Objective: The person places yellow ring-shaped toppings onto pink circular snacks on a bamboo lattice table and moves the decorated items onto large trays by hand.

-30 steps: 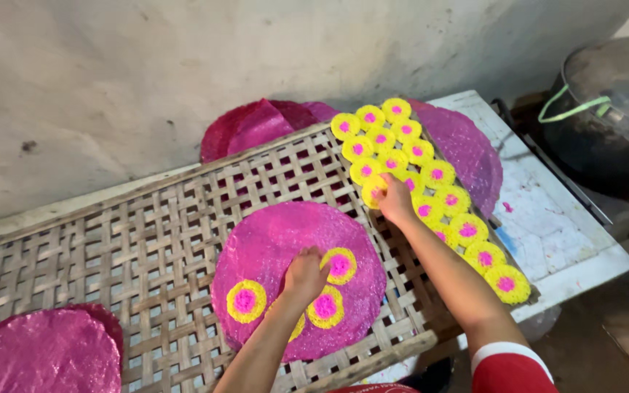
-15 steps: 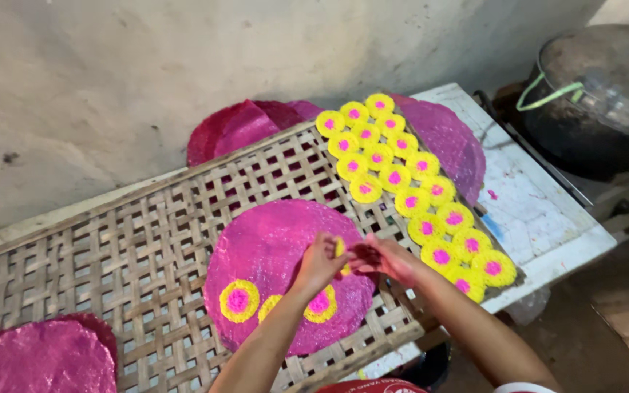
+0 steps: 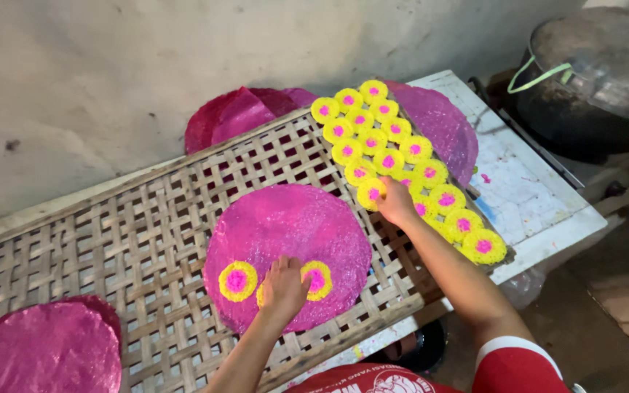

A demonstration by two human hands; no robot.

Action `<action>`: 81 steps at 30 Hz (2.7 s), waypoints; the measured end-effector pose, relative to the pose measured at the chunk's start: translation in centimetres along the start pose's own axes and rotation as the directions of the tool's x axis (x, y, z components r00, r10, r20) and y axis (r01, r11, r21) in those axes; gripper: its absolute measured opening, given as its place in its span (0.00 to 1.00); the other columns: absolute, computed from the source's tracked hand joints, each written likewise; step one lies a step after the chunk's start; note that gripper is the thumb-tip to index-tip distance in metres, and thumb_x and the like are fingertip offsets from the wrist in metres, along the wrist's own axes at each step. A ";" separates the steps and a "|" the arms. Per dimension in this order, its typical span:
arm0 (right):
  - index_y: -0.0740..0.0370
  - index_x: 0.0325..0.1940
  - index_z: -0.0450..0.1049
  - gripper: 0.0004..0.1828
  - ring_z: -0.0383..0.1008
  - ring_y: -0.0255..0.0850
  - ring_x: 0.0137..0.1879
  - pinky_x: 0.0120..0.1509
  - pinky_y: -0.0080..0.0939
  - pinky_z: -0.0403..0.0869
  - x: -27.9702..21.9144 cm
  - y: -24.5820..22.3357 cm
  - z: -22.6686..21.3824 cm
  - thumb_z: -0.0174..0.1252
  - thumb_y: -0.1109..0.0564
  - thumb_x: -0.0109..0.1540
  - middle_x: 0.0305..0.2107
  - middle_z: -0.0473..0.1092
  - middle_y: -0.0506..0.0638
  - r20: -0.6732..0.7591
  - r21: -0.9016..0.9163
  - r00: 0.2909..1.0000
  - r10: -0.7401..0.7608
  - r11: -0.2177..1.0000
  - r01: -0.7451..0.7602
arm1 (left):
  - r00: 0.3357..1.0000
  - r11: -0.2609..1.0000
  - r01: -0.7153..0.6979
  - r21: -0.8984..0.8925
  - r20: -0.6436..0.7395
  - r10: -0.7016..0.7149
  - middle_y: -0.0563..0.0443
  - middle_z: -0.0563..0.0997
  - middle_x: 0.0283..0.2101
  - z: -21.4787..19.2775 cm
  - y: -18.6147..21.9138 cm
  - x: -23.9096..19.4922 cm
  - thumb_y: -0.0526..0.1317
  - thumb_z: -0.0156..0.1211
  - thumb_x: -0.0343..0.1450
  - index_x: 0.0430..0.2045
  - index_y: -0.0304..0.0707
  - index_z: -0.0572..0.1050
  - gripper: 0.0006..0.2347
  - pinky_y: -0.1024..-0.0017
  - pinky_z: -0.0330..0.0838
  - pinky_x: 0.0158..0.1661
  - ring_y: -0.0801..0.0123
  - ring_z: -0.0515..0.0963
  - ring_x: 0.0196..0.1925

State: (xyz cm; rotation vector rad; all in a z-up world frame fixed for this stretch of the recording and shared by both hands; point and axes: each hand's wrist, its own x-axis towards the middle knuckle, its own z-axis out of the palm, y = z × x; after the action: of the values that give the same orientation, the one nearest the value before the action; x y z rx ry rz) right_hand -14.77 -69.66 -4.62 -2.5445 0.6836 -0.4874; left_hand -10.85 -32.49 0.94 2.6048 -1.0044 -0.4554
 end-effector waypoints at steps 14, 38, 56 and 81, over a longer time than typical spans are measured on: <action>0.62 0.54 0.78 0.28 0.80 0.41 0.40 0.46 0.42 0.81 -15.9 -8.5 -5.7 0.45 0.38 0.69 0.39 0.80 0.55 0.787 0.540 0.608 0.106 0.359 -0.761 | 0.993 0.657 -0.023 -0.753 0.060 0.104 0.40 0.81 0.39 2.8 5.5 1.4 0.42 0.69 0.67 0.47 0.34 0.70 0.19 0.64 0.78 0.37 0.61 0.82 0.37; 0.69 0.65 0.63 0.31 0.70 0.61 0.58 0.62 0.57 0.71 -12.6 -8.2 -5.8 0.62 0.57 0.61 0.53 0.68 0.67 -0.064 -0.169 0.998 -0.009 0.986 -0.002 | 0.990 0.991 0.055 -0.123 0.137 -0.038 0.39 0.82 0.42 -3.6 -5.2 -2.5 0.45 0.67 0.65 0.46 0.38 0.75 0.18 0.56 0.76 0.47 0.51 0.81 0.46; 0.62 0.59 0.73 0.22 0.77 0.51 0.40 0.47 0.47 0.75 -16.0 -3.5 -6.1 0.62 0.57 0.61 0.41 0.75 0.59 0.094 0.225 0.963 0.254 0.936 -0.269 | 0.973 0.995 0.096 0.033 -0.215 -0.087 0.43 0.75 0.57 -4.3 -12.5 -2.5 0.38 0.63 0.63 0.57 0.40 0.71 0.24 0.48 0.71 0.49 0.45 0.74 0.59; 0.63 0.60 0.73 0.19 0.77 0.40 0.50 0.54 0.42 0.77 -23.6 -5.8 -6.1 0.58 0.57 0.65 0.47 0.77 0.51 0.408 0.735 0.825 0.391 0.395 -0.551 | 0.934 0.895 -0.088 -0.437 -0.348 -0.079 0.45 0.79 0.44 -2.8 -1.2 -5.1 0.42 0.71 0.62 0.46 0.37 0.76 0.19 0.61 0.76 0.46 0.58 0.81 0.45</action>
State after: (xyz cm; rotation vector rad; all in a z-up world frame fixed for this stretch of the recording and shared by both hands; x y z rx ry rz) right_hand -34.47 -54.51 -1.60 -1.3482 0.8153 -0.2694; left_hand -12.62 -27.69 3.92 2.1606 -0.6837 -0.1672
